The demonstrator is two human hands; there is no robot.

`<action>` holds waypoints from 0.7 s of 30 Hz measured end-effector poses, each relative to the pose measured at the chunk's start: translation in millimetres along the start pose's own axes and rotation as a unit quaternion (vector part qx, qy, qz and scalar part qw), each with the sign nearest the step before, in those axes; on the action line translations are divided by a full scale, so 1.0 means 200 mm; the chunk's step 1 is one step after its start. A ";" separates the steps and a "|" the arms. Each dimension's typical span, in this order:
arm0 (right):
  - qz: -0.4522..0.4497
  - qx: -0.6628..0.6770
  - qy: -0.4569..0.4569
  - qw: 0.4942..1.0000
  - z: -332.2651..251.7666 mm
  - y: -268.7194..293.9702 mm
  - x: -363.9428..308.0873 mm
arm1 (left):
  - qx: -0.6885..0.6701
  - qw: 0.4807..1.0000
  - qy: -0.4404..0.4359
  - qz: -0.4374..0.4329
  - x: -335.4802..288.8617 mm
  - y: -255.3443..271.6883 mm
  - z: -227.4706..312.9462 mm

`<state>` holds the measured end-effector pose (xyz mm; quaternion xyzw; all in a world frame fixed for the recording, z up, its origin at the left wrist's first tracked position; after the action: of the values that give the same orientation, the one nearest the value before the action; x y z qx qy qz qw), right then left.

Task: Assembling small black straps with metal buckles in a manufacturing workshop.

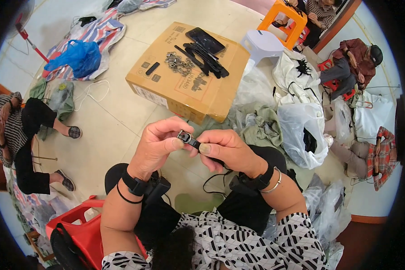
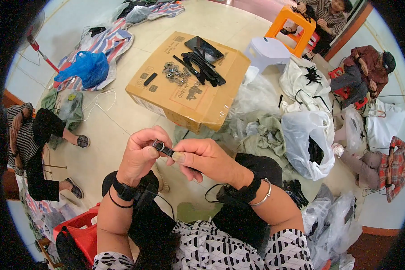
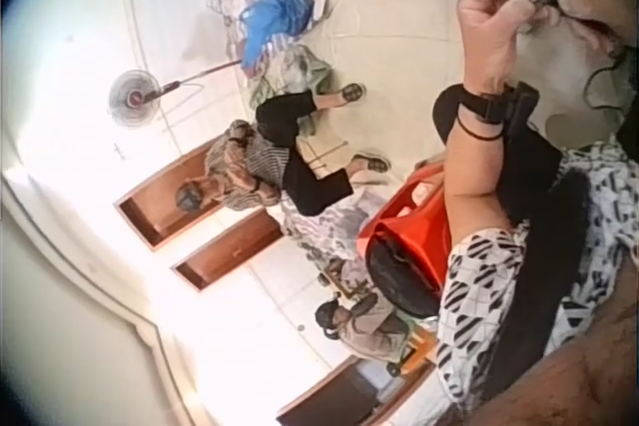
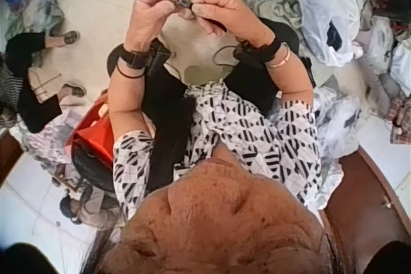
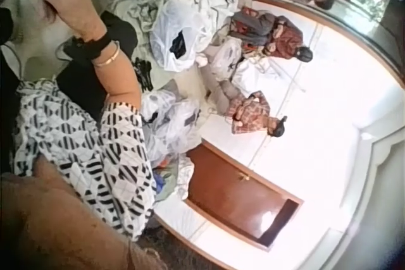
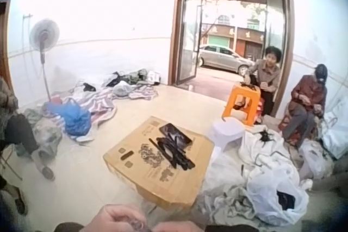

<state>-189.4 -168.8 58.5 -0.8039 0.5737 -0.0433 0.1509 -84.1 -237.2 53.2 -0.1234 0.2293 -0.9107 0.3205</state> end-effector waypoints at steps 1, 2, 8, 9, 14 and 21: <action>0.001 -0.002 -0.003 1.000 0.00 0.00 0.00 | -0.003 1.000 0.000 0.000 0.00 -0.01 0.00; 0.002 0.002 -0.002 1.000 0.01 -0.01 0.01 | 0.022 1.000 -0.012 -0.014 0.01 -0.02 0.01; -0.015 0.095 -0.040 0.995 0.04 -0.01 0.03 | 0.101 0.995 -0.009 0.013 0.00 -0.01 0.02; -0.017 0.162 -0.032 0.986 0.05 -0.03 0.04 | 0.077 0.997 0.001 0.027 0.00 0.00 0.02; 0.004 0.095 -0.036 0.995 0.01 -0.01 0.00 | 0.080 0.996 -0.007 0.034 0.00 0.02 0.04; 0.015 0.066 -0.067 0.995 0.02 0.01 -0.01 | 0.123 0.992 0.004 0.002 0.00 0.00 0.03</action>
<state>-190.5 -166.1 53.6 -0.7844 0.5704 -0.0252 0.2423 -81.0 -238.7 59.3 -0.0790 0.1168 -0.9319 0.3343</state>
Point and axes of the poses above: each hand's wrist, its own x-axis towards the middle knuckle, its own y-axis out of the back of the hand, z = x × y, the point moved 7 cm from there along x, towards the middle knuckle, and after that the axes turned 1 degree about z, right-handed, at the moved point
